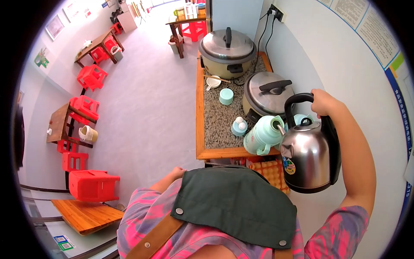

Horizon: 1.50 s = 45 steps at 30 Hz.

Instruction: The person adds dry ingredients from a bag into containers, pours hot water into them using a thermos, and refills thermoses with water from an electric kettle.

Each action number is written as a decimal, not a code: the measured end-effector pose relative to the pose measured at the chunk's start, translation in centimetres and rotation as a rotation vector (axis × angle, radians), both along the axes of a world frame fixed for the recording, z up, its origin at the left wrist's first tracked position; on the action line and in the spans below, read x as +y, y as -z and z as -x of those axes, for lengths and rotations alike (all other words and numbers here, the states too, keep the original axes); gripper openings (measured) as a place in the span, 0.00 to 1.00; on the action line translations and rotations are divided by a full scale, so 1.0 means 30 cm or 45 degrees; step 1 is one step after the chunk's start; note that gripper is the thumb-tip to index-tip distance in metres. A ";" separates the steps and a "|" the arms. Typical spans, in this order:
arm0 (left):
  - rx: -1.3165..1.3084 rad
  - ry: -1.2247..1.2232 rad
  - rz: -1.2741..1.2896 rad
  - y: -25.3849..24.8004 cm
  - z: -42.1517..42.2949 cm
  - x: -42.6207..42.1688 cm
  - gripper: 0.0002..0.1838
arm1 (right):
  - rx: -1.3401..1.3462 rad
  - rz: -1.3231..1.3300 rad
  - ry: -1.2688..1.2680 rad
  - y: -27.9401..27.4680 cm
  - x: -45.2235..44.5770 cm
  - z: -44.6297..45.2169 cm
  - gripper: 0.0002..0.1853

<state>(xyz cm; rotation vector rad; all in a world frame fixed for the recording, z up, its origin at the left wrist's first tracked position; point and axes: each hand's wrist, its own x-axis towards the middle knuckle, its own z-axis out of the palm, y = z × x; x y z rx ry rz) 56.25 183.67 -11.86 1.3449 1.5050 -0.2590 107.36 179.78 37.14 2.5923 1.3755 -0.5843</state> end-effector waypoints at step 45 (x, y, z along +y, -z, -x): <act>-0.147 -0.195 0.208 0.301 0.035 -0.024 0.17 | -0.059 0.121 0.008 0.002 0.083 -0.006 0.16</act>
